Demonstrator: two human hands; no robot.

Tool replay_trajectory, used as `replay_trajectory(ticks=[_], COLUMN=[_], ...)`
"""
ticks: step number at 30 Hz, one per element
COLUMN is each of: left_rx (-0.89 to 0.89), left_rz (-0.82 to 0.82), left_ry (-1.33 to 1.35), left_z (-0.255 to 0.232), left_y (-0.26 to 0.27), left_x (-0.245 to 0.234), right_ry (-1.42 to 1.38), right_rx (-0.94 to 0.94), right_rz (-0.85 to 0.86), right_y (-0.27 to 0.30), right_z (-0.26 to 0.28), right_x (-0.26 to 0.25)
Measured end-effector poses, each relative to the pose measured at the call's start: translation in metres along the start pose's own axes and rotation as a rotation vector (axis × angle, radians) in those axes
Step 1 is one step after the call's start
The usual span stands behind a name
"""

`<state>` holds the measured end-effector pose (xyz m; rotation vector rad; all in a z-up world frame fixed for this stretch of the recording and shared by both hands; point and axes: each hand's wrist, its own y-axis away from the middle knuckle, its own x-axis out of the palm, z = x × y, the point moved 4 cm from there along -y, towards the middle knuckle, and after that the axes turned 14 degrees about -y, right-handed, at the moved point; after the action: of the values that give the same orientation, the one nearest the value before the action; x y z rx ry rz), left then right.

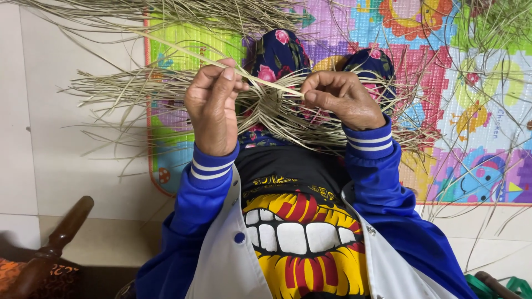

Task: Weaving or braiding long straw fibers together by hand while sitting on the floor.

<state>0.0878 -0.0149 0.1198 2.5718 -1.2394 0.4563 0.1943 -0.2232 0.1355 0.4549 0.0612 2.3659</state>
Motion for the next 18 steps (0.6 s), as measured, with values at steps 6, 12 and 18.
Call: replay_trajectory(ticks=[6,12,18], left_rx=[0.017,-0.019,0.014], left_rz=[-0.008,0.005,-0.007], left_ry=[-0.017,0.034,-0.015], left_z=[0.001,0.012,0.021], left_y=[0.002,0.002,0.004], left_x=[0.001,-0.002,0.001], right_ry=[0.002,0.008,0.082], right_rx=[-0.003,-0.002,-0.056], right_rz=[-0.001,-0.003,0.0], right_y=[0.0,0.004,0.004], right_z=[-0.001,-0.006,0.013], right_x=[-0.002,-0.017,0.002])
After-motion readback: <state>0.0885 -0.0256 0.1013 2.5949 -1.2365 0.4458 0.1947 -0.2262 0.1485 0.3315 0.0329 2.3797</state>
